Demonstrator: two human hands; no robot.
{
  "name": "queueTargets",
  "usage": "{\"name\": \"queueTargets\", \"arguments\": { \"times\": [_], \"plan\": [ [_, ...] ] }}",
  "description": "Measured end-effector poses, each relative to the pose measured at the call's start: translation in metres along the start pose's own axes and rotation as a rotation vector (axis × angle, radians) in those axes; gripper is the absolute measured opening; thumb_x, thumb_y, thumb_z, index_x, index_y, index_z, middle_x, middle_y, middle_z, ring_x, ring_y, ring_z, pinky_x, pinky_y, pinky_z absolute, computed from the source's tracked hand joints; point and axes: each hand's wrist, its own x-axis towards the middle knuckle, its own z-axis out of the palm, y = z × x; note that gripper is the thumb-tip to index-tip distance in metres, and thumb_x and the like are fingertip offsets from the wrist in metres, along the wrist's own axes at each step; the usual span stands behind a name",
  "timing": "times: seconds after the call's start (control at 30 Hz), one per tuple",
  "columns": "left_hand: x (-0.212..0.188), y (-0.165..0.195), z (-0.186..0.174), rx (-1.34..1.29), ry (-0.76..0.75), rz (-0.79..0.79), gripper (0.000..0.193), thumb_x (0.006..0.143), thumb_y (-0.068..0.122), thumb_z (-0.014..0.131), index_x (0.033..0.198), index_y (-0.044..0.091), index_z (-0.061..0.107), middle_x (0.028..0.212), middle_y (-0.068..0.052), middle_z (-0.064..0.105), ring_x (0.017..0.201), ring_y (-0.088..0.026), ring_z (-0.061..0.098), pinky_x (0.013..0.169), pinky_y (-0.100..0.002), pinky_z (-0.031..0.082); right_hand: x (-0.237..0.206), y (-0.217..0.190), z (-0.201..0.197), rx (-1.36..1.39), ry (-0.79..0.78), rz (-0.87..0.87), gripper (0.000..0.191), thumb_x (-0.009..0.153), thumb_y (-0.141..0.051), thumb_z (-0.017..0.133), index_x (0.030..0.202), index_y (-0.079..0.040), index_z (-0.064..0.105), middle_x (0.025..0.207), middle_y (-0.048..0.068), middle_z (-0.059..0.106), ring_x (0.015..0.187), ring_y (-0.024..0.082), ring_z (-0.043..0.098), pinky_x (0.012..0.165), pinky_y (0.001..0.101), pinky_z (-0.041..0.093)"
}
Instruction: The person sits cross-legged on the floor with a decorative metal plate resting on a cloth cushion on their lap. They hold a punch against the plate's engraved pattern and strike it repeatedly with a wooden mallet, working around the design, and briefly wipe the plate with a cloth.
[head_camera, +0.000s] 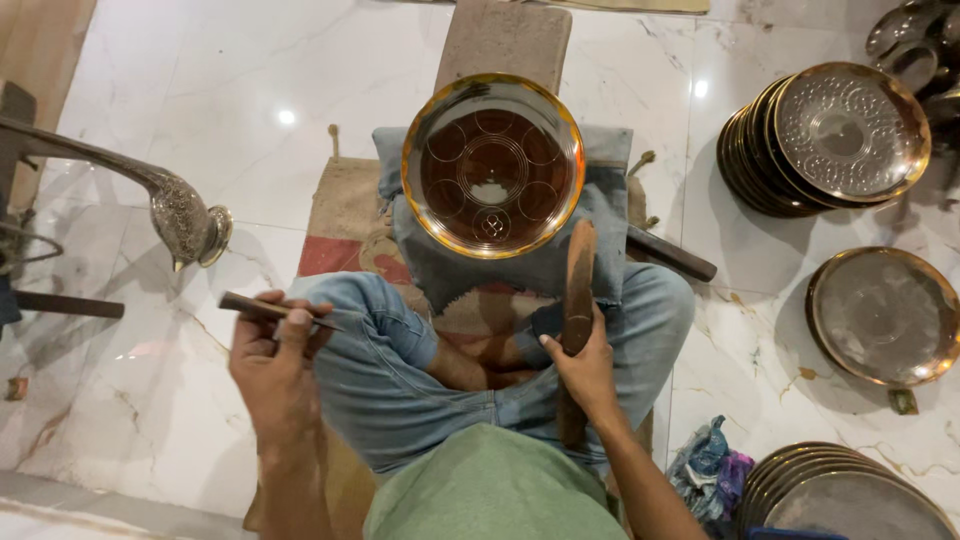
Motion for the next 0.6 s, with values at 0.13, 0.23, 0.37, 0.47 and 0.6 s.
{"name": "queueTargets", "arguments": {
  "times": [0.13,0.23,0.37,0.47,0.6],
  "plan": [
    [0.002,0.031,0.043,0.052,-0.106,0.131,0.027,0.104,-0.005,0.063,0.129,0.001,0.053,0.11,-0.011,0.069,0.102,-0.023,0.073,0.088,-0.038,0.064,-0.005,0.002,-0.006,-0.051,-0.033,0.031,0.103,0.078,-0.026,0.085,0.16,-0.014,0.023,0.113,0.025,0.072,0.102,0.039,0.073,0.085,0.0451,0.057],
    [0.005,0.044,0.084,0.07,-0.188,0.208,0.027,0.105,-0.004,0.064,0.128,0.001,0.052,0.112,-0.012,0.069,0.104,-0.024,0.074,0.091,-0.041,0.065,-0.005,0.005,-0.008,-0.024,-0.049,0.032,0.101,0.081,-0.028,0.083,0.16,-0.016,0.021,0.115,0.025,0.072,0.106,0.038,0.073,0.087,0.0448,0.057],
    [0.004,0.04,0.132,-0.016,-0.256,0.247,0.028,0.104,-0.004,0.065,0.128,0.002,0.052,0.11,-0.011,0.069,0.1,-0.025,0.074,0.089,-0.042,0.067,0.001,0.012,-0.012,0.051,-0.054,-0.082,0.094,0.082,-0.024,0.08,0.158,-0.013,0.026,0.121,0.025,0.071,0.11,0.037,0.072,0.089,0.0437,0.057],
    [0.006,0.031,0.158,-0.056,-0.269,0.172,0.028,0.104,-0.004,0.065,0.128,0.002,0.053,0.108,-0.011,0.068,0.099,-0.024,0.074,0.088,-0.04,0.065,0.008,0.019,-0.017,0.052,-0.071,-0.078,0.086,0.085,-0.026,0.077,0.156,-0.01,0.032,0.122,0.025,0.071,0.111,0.036,0.072,0.092,0.0425,0.056],
    [0.016,0.015,0.178,-0.133,-0.355,0.109,0.031,0.1,-0.004,0.067,0.127,0.002,0.052,0.108,-0.011,0.069,0.102,-0.024,0.074,0.091,-0.039,0.065,0.018,0.03,-0.023,0.024,-0.086,-0.133,0.071,0.095,-0.029,0.065,0.157,-0.008,0.036,0.125,0.025,0.07,0.113,0.036,0.07,0.096,0.0418,0.053]
  ]
}}
